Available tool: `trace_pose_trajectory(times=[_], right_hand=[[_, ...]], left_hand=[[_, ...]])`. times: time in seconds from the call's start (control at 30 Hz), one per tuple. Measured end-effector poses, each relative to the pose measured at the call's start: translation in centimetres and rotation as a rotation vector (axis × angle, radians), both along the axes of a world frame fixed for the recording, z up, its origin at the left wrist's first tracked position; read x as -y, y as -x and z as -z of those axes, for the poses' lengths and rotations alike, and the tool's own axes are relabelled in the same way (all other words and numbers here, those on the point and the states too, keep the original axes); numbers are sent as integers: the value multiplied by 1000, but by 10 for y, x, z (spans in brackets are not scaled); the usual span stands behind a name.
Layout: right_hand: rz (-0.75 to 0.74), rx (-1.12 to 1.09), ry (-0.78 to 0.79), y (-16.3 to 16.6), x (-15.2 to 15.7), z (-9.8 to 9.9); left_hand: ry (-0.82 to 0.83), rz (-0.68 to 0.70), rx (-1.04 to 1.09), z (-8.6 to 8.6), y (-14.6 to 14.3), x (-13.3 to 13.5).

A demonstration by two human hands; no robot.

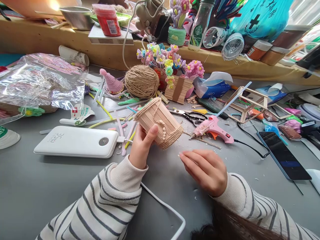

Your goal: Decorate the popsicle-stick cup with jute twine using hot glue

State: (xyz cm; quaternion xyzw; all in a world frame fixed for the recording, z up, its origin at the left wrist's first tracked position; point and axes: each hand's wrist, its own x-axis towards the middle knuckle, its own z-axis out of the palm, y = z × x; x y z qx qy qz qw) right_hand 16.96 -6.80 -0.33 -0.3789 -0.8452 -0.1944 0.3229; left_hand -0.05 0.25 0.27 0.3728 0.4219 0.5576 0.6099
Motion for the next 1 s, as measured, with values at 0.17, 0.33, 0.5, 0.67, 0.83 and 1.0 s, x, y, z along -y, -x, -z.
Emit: trace_pose_trajectory(times=[0.17, 0.33, 0.5, 0.67, 0.83, 1.0], right_hand=[[38, 2, -103, 6, 6, -31], [168, -286, -57, 15, -13, -54], [183, -383, -63, 27, -34, -54], [193, -284, -79, 29, -39, -47], [199, -166, -163, 29, -39, -43], [186, -71, -217, 29, -39, -42]], left_hand=[[-72, -9, -53, 4, 1, 0], [-183, -14, -95, 4, -1, 2], [-202, -1, -132, 0, -1, 4], [-143, 27, -127, -1, -2, 6], [-138, 50, -113, 1, -2, 6], [-139, 53, -134, 1, -2, 6]])
